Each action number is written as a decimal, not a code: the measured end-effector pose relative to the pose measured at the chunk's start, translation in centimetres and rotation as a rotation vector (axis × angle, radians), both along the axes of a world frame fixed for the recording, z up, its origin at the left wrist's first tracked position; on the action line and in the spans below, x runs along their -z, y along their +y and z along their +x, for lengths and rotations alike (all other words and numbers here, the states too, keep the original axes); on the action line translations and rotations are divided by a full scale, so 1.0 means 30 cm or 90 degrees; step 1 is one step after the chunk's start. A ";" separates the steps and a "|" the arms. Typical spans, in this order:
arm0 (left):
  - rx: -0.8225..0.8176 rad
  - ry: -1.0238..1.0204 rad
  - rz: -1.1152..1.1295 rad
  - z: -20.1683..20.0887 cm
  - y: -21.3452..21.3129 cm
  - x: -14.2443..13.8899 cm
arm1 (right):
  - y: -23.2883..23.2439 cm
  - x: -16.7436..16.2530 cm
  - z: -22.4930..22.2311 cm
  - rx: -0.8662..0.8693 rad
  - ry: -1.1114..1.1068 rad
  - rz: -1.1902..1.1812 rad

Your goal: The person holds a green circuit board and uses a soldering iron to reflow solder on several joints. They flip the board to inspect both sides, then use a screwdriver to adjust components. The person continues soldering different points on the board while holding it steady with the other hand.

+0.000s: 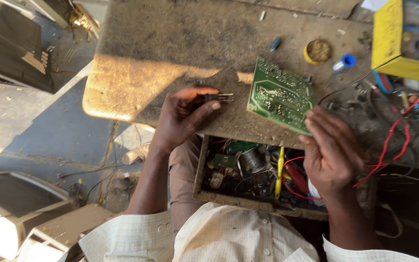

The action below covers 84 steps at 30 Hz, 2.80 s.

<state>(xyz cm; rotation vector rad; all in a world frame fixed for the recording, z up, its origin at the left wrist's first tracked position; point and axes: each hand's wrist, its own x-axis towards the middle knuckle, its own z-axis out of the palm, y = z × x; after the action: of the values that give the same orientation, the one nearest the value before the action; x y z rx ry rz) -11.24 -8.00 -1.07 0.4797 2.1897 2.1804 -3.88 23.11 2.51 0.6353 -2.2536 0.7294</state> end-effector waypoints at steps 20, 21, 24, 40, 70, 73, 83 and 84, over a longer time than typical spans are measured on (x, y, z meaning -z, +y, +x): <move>-0.006 -0.030 0.009 -0.017 0.009 -0.034 | 0.088 -0.119 -0.365 -0.057 -0.174 -0.481; 0.000 -0.028 0.016 -0.018 0.009 -0.035 | 0.089 -0.119 -0.366 -0.061 -0.174 -0.488; -0.005 -0.057 0.010 -0.015 0.009 -0.034 | 0.090 -0.117 -0.358 -0.065 -0.178 -0.486; -0.042 -0.029 0.016 -0.015 0.016 -0.041 | 0.090 -0.116 -0.333 -0.083 -0.179 -0.487; -0.112 0.100 0.071 0.028 0.032 0.008 | -0.071 0.123 0.117 -0.064 -0.057 0.050; -0.116 0.109 0.053 0.034 0.031 0.009 | -0.070 0.135 0.123 -0.063 -0.071 0.056; -0.118 0.126 0.009 0.025 0.025 0.009 | -0.080 0.156 0.120 -0.025 -0.065 0.060; -0.119 0.124 0.010 0.024 0.026 0.007 | -0.083 0.158 0.118 -0.027 -0.065 0.055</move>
<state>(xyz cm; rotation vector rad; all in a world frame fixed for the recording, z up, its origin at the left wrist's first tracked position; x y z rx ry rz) -10.50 -7.23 -1.29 0.5283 2.4084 2.3353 -0.36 20.62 -2.24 0.7037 -2.3814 0.7033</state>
